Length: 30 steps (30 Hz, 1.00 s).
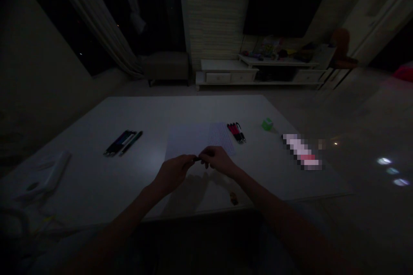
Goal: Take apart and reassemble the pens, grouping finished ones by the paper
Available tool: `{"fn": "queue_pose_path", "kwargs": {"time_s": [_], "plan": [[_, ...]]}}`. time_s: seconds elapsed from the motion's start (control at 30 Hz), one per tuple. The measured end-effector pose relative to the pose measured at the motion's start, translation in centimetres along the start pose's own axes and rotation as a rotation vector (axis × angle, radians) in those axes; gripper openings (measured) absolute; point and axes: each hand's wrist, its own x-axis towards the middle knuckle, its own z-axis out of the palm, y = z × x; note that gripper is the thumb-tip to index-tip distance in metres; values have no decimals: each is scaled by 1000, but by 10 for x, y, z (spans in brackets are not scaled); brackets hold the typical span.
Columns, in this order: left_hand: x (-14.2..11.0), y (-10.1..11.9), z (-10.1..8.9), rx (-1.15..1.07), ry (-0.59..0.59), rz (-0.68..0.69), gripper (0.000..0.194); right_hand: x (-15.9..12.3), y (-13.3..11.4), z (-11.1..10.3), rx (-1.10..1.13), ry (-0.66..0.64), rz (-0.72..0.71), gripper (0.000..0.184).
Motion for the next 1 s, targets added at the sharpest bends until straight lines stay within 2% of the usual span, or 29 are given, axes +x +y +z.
{"fn": "queue_pose_path", "kwargs": {"time_s": [0.07, 0.17, 0.3, 0.4, 0.53, 0.67, 0.8, 0.93, 1.0], "plan": [[0, 0, 1, -8, 9, -3, 30, 0, 0, -1, 0, 6, -22, 32], [0, 0, 2, -6, 27, -12, 27, 0, 1, -2, -18, -21, 21, 38], [0, -1, 1, 1, 16, -9, 26, 1, 4, -2, -26, -5, -7, 33], [-1, 0, 0, 5, 2, -12, 26, 2, 6, -2, -21, -19, 20, 38], [0, 0, 0, 21, -15, -7, 27, 3, 6, -4, -14, 0, -8, 33], [0, -1, 2, 30, 14, 8, 26, 3, 7, -5, 17, -27, 62, 41], [0, -2, 2, 41, 29, 9, 26, 4, 9, -6, 7, -11, -6, 33], [0, -2, 1, 50, 23, 19, 25, 4, 10, -5, 6, -54, 42, 37], [0, -2, 1, 62, 15, 18, 24, 4, 10, -4, -4, -51, 14, 34]]}}
